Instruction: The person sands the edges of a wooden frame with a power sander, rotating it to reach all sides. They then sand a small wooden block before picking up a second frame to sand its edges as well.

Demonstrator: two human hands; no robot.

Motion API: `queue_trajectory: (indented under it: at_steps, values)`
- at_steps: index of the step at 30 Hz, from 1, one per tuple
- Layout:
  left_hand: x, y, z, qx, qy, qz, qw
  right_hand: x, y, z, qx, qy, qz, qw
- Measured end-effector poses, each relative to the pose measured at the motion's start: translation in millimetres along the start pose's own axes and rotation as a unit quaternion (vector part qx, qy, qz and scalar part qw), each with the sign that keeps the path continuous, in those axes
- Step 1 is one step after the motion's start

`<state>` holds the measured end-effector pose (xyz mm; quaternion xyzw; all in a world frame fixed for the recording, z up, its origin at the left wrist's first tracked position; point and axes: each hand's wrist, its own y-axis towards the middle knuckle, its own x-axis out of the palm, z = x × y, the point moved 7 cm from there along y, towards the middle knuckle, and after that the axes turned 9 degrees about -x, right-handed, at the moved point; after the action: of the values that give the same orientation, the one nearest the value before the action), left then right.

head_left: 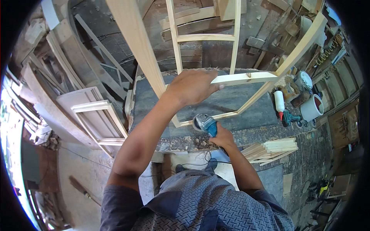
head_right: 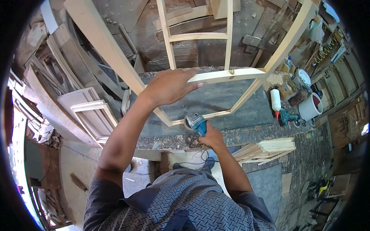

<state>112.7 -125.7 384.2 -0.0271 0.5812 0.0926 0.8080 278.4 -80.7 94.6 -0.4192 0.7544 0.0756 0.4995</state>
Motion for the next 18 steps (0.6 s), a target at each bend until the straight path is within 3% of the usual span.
queue_trajectory:
  at_steps: [8,18]
  values:
    - [-3,8,-1,-0.002,0.019,-0.004,1.000,-29,-7,104,0.061,0.017,0.151,0.986]
    - [-4,9,-4,0.005,0.011,0.010,1.000,-48,-3,122,0.112,0.021,0.132,0.985]
